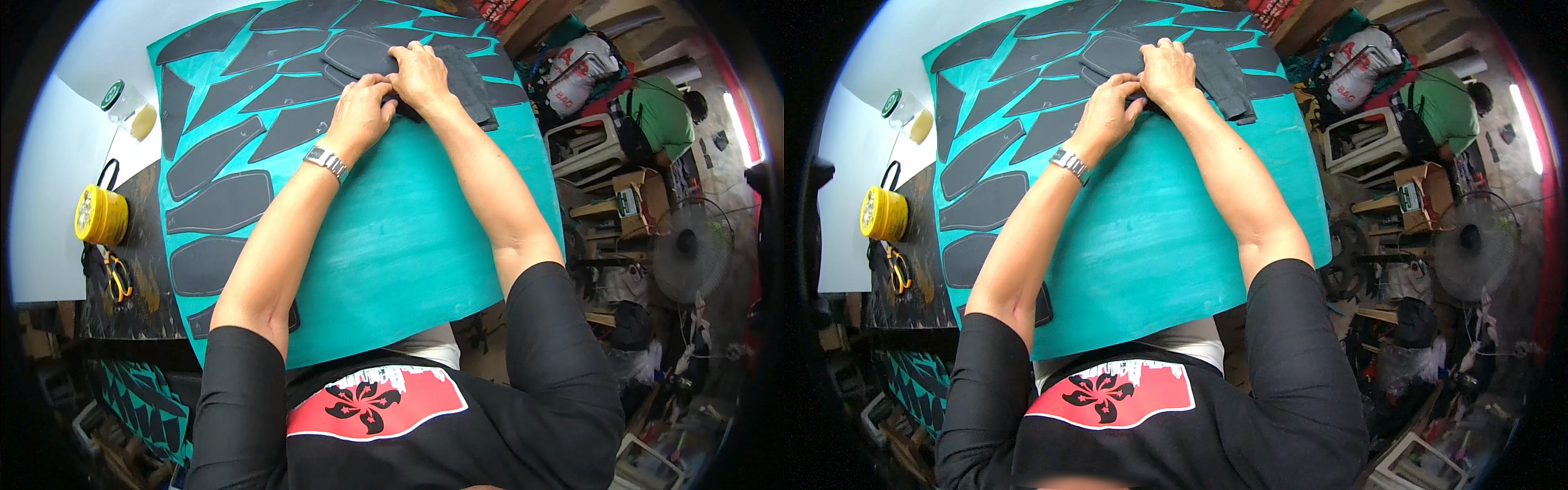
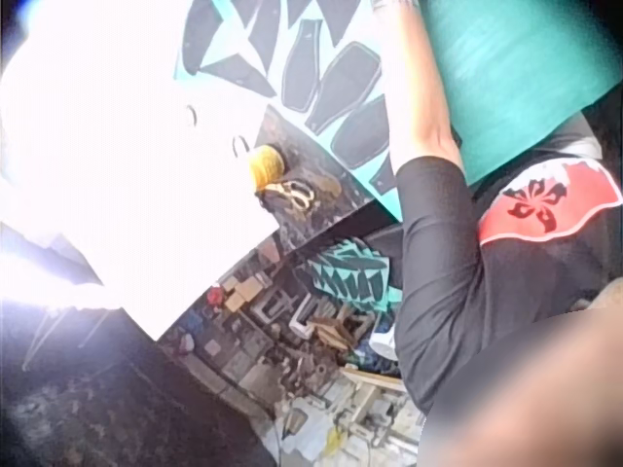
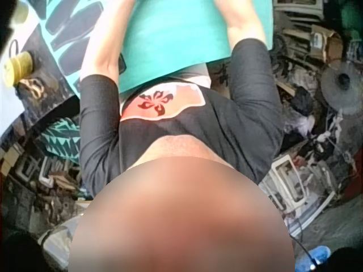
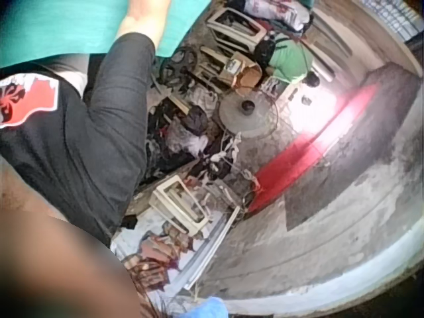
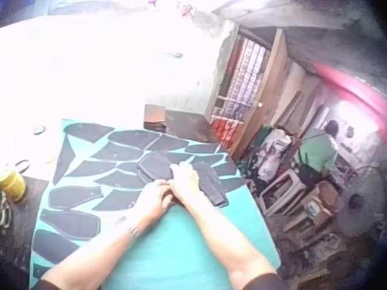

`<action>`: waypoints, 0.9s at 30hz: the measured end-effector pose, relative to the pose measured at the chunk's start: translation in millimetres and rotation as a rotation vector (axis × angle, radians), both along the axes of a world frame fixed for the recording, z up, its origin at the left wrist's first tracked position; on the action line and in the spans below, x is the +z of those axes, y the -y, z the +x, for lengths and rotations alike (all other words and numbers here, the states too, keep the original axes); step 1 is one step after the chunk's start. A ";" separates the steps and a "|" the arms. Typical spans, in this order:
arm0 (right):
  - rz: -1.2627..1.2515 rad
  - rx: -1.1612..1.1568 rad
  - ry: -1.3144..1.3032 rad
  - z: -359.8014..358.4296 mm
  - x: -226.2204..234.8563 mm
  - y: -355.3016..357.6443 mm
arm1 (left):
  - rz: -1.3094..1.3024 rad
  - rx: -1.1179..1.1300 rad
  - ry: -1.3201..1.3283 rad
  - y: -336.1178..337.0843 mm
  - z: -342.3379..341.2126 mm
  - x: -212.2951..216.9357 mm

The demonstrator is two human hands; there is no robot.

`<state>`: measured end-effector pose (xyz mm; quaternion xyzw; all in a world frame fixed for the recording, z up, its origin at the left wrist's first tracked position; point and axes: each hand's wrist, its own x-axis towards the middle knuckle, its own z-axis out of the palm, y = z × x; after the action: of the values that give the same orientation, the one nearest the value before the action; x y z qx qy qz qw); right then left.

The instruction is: The person arranges multiple black cut-out pieces on a large teal sheet, aligning and smoothing them by hand. The person briefly uses scissors to trim an edge, then continues placing and adjusting the pieces across the sheet.

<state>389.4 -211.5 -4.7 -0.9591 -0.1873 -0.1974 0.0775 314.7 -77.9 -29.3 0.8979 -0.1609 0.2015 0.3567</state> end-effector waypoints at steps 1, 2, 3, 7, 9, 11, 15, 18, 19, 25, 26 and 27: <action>-0.012 -0.021 0.045 -2.3 -1.7 -1.8 | -0.007 -0.002 0.086 0.2 3.8 -3.8; -0.026 -0.032 0.054 -4.5 -2.9 -2.3 | 0.001 0.005 0.138 -0.8 5.7 -7.9; -0.026 -0.029 0.091 -6.9 -4.6 -4.0 | 0.029 0.020 0.146 -4.4 5.9 -11.8; 0.328 0.036 0.032 -11.3 -12.3 -8.1 | -0.168 0.082 0.083 -16.1 9.1 -16.4; 0.254 0.084 0.040 -11.6 -14.3 -5.7 | -0.280 0.126 0.123 -20.7 8.1 -13.8; 0.322 0.210 -0.107 -12.9 -14.4 0.3 | -0.315 0.196 0.188 -31.5 6.4 -8.1; 0.360 0.293 -0.253 -12.6 -16.6 12.0 | -0.362 0.188 0.158 -59.6 -2.5 -2.9; 0.559 0.351 -0.380 -2.6 -18.3 19.7 | -0.104 0.237 0.223 -73.9 5.5 -1.5; 0.596 0.291 -0.338 1.9 -18.0 21.8 | -0.181 0.211 0.139 -77.2 9.3 -1.5; 0.273 -0.122 -0.288 7.8 -6.0 24.3 | -0.017 0.112 -0.067 -78.3 29.3 -1.4; 0.226 -0.126 -0.308 6.6 -2.5 21.4 | -0.027 0.145 -0.108 -74.7 33.4 -2.0; 0.110 -0.073 -0.131 1.4 -2.2 18.5 | -0.070 0.163 -0.125 -71.6 38.4 -2.3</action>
<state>390.8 -230.0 -6.9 -0.9705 -0.1355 -0.1469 0.1349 353.1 -6.4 -31.6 0.9060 -0.0574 0.1788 0.3794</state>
